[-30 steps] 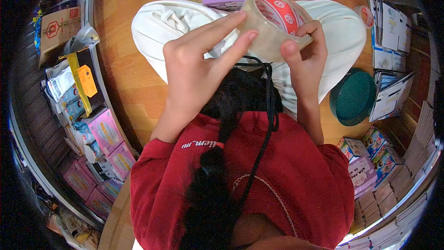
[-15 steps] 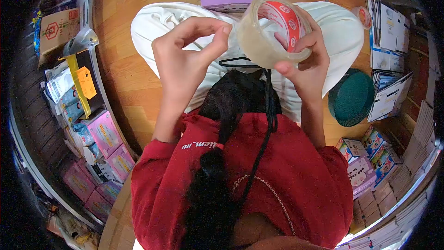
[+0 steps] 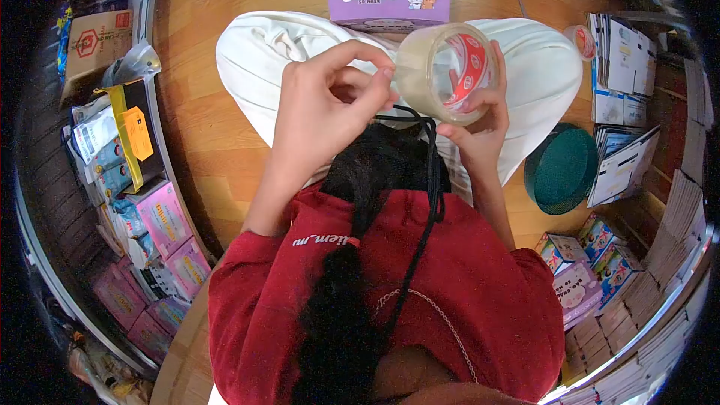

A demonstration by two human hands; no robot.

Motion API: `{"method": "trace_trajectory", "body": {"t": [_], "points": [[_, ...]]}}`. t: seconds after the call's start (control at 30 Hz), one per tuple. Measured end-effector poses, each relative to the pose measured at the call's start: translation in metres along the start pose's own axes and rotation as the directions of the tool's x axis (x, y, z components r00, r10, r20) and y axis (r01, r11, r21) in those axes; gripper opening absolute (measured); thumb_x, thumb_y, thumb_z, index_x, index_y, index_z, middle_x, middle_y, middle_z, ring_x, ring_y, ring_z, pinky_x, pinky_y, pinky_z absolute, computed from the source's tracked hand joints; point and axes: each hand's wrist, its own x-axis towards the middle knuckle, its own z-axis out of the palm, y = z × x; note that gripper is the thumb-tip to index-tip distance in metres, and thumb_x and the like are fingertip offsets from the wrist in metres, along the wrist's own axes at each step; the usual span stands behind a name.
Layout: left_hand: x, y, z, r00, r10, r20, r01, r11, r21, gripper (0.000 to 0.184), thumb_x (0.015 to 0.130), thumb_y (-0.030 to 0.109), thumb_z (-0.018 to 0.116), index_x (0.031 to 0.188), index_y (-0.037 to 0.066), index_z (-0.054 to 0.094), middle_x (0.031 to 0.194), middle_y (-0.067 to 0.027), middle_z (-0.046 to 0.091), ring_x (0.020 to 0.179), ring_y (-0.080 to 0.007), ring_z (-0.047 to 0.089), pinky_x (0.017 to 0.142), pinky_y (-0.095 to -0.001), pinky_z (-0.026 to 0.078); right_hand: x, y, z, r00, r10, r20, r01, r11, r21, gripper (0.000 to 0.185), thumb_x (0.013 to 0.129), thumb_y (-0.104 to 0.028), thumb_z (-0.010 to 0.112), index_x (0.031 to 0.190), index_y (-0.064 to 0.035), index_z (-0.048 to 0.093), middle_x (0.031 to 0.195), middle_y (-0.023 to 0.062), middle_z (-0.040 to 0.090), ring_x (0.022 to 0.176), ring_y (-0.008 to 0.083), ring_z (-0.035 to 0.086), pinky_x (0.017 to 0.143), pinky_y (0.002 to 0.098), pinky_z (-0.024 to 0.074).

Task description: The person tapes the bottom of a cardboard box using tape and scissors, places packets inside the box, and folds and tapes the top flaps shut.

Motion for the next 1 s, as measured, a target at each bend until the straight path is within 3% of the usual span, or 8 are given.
{"method": "trace_trajectory", "body": {"t": [0.2, 0.33, 0.5, 0.6, 0.7, 0.83, 0.97, 1.0], "points": [[0.011, -0.018, 0.003, 0.992, 0.017, 0.124, 0.023, 0.95, -0.312, 0.014, 0.083, 0.011, 0.058, 0.087, -0.004, 0.059, 0.081, -0.0172, 0.066, 0.076, -0.0165, 0.066, 0.066, -0.0227, 0.052, -0.006, -0.006, 0.001, 0.994, -0.064, -0.092, 0.059, 0.997, -0.049, 0.05, 0.048, -0.024, 0.088, 0.081, -0.0105, 0.053, 0.144, 0.0232, 0.014, 0.129, 0.0357, 0.029, 0.103, 0.0456, 0.0299], [0.023, -0.025, -0.002, 0.967, -0.145, 0.207, 0.226, 0.865, -0.447, 0.041, 0.085, 0.038, 0.056, 0.09, -0.003, 0.058, 0.081, -0.0152, 0.065, 0.072, -0.0185, 0.066, 0.063, -0.0236, 0.053, -0.004, -0.006, -0.013, 0.977, -0.213, 0.028, 0.211, 0.928, -0.306, 0.051, 0.048, -0.023, 0.087, 0.083, -0.0107, 0.053, 0.142, 0.0222, 0.019, 0.128, 0.0375, 0.03, 0.103, 0.0467, 0.0311], [0.039, -0.043, 0.005, 0.957, -0.195, 0.214, 0.259, 0.908, -0.33, 0.027, 0.083, 0.024, 0.063, 0.096, 0.0, 0.06, 0.08, -0.0099, 0.066, 0.066, -0.0113, 0.063, 0.06, -0.0203, 0.051, -0.003, -0.001, -0.018, 0.896, -0.4, 0.195, 0.442, 0.753, -0.487, 0.066, 0.052, -0.022, 0.086, 0.106, -0.0132, 0.048, 0.141, 0.0199, 0.025, 0.128, 0.0396, 0.03, 0.101, 0.0484, 0.0341], [0.038, -0.035, 0.004, 0.96, -0.133, 0.247, 0.207, 0.93, -0.304, 0.027, 0.08, 0.014, 0.066, 0.104, 0.002, 0.059, 0.079, -0.0076, 0.066, 0.066, -0.0081, 0.062, 0.059, -0.019, 0.05, 0.002, 0.004, -0.025, 0.775, -0.552, 0.309, 0.621, 0.572, -0.535, 0.09, 0.056, -0.028, 0.084, 0.129, -0.016, 0.033, 0.142, 0.0173, 0.024, 0.127, 0.0398, 0.03, 0.101, 0.0487, 0.0345], [0.035, -0.02, 0.005, 0.968, -0.074, 0.239, 0.145, 0.945, -0.293, 0.039, 0.077, 0.008, 0.068, 0.113, 0.002, 0.055, 0.079, -0.009, 0.067, 0.066, -0.0081, 0.061, 0.06, -0.019, 0.049, 0.002, 0.001, -0.021, 0.864, -0.46, 0.205, 0.503, 0.805, -0.313, 0.083, 0.068, -0.03, 0.073, 0.134, -0.0107, 0.026, 0.143, 0.0162, 0.023, 0.129, 0.0339, 0.028, 0.104, 0.0473, 0.0276], [0.03, 0.003, 0.006, 0.988, 0.095, 0.126, -0.062, 0.968, -0.242, 0.044, 0.076, 0.004, 0.068, 0.115, 0.0, 0.05, 0.08, -0.0119, 0.067, 0.068, -0.0105, 0.062, 0.062, -0.0202, 0.05, 0.003, -0.01, -0.024, 0.967, -0.234, 0.103, 0.234, 0.972, 0.013, 0.073, 0.084, -0.032, 0.058, 0.139, -0.0048, 0.019, 0.144, 0.0144, 0.021, 0.131, 0.0272, 0.026, 0.107, 0.0455, 0.0203], [0.036, 0.015, 0.006, 0.979, 0.201, 0.027, -0.198, 0.977, -0.08, 0.042, 0.075, 0.001, 0.067, 0.112, -0.003, 0.048, 0.08, -0.013, 0.067, 0.069, -0.0119, 0.063, 0.063, -0.0214, 0.05, 0.01, -0.004, -0.03, 0.946, 0.324, -0.032, -0.289, 0.88, 0.378, 0.057, 0.092, -0.033, 0.041, 0.139, -0.0061, 0.024, 0.145, 0.011, 0.021, 0.131, 0.0268, 0.026, 0.106, 0.0439, 0.0248], [0.035, 0.017, 0.008, 0.973, 0.229, 0.032, -0.227, 0.972, -0.067, 0.041, 0.075, -0.001, 0.067, 0.111, -0.001, 0.049, 0.079, -0.0125, 0.067, 0.069, -0.0113, 0.063, 0.062, -0.0208, 0.05, 0.011, 0.003, -0.027, 0.937, 0.348, -0.032, -0.314, 0.878, 0.362, 0.06, 0.091, -0.039, 0.043, 0.138, -0.0072, 0.025, 0.143, 0.0097, 0.025, 0.13, 0.0251, 0.028, 0.104, 0.0431, 0.0275]]}}
